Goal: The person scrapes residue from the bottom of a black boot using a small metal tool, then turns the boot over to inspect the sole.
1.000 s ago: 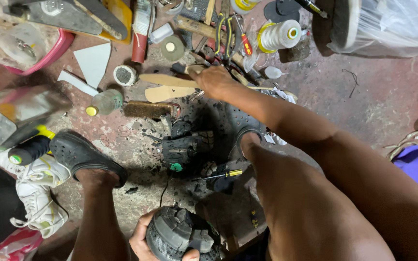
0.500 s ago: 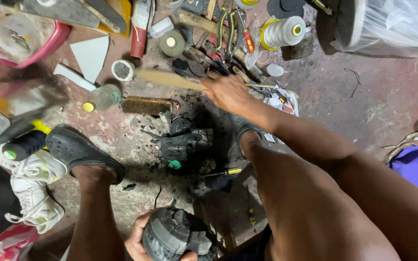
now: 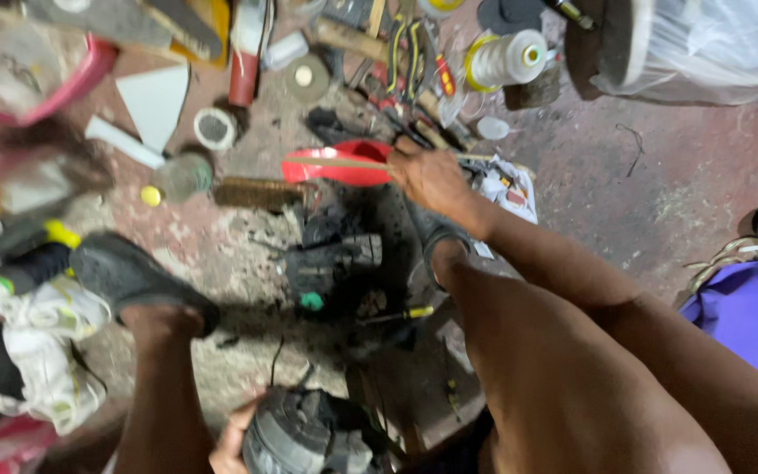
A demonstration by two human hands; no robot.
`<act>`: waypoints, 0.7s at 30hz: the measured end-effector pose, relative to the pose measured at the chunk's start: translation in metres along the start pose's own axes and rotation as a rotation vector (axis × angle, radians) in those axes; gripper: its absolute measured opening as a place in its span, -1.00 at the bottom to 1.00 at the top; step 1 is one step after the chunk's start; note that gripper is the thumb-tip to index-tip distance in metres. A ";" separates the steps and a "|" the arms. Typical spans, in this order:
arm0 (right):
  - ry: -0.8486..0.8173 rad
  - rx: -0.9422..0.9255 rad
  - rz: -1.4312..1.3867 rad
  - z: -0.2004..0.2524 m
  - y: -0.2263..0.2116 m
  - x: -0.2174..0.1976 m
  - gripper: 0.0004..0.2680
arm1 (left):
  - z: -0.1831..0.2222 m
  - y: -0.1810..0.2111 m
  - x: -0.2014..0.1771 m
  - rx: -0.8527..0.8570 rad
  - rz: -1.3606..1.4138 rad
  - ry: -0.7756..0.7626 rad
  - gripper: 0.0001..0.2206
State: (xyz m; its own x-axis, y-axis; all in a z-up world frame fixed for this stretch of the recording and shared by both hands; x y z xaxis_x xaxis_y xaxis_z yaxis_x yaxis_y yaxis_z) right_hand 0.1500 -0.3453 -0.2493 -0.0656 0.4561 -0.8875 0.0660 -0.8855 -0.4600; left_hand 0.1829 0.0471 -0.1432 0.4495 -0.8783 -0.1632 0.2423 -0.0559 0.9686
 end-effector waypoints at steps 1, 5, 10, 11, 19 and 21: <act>-0.056 0.002 -0.027 -0.005 0.004 0.005 -0.86 | 0.003 0.001 -0.004 -0.004 -0.009 0.016 -0.27; -0.277 -0.004 0.003 -0.021 0.009 0.018 -0.72 | 0.001 0.002 0.002 -0.001 -0.003 0.005 -0.27; -0.103 0.075 0.022 -0.029 0.000 0.022 -0.50 | 0.009 0.011 0.000 -0.021 -0.016 0.003 -0.27; -0.097 0.083 0.039 -0.031 0.000 0.023 -0.48 | 0.010 0.014 -0.001 -0.021 -0.018 0.006 -0.27; -0.133 0.195 -0.017 -0.023 -0.006 0.022 -0.62 | 0.018 0.032 -0.011 -0.015 -0.026 0.036 -0.26; -0.143 0.232 -0.099 -0.023 -0.006 0.016 -0.69 | 0.030 0.035 -0.008 -0.014 -0.029 0.026 -0.26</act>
State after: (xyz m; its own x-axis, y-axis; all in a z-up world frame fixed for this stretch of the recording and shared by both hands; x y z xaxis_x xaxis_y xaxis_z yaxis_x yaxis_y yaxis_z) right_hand 0.1717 -0.3310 -0.2617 -0.2013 0.5384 -0.8183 -0.1761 -0.8417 -0.5105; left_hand 0.1620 0.0384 -0.1022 0.4642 -0.8637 -0.1962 0.2676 -0.0744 0.9607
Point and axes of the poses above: each hand's wrist, its own z-axis away from the middle knuckle, its own x-axis out of the palm, y = z × x, the point moved 2 cm from there along -z, towards the middle knuckle, and after that the axes turned 15 degrees about y, right-handed, at the moved point
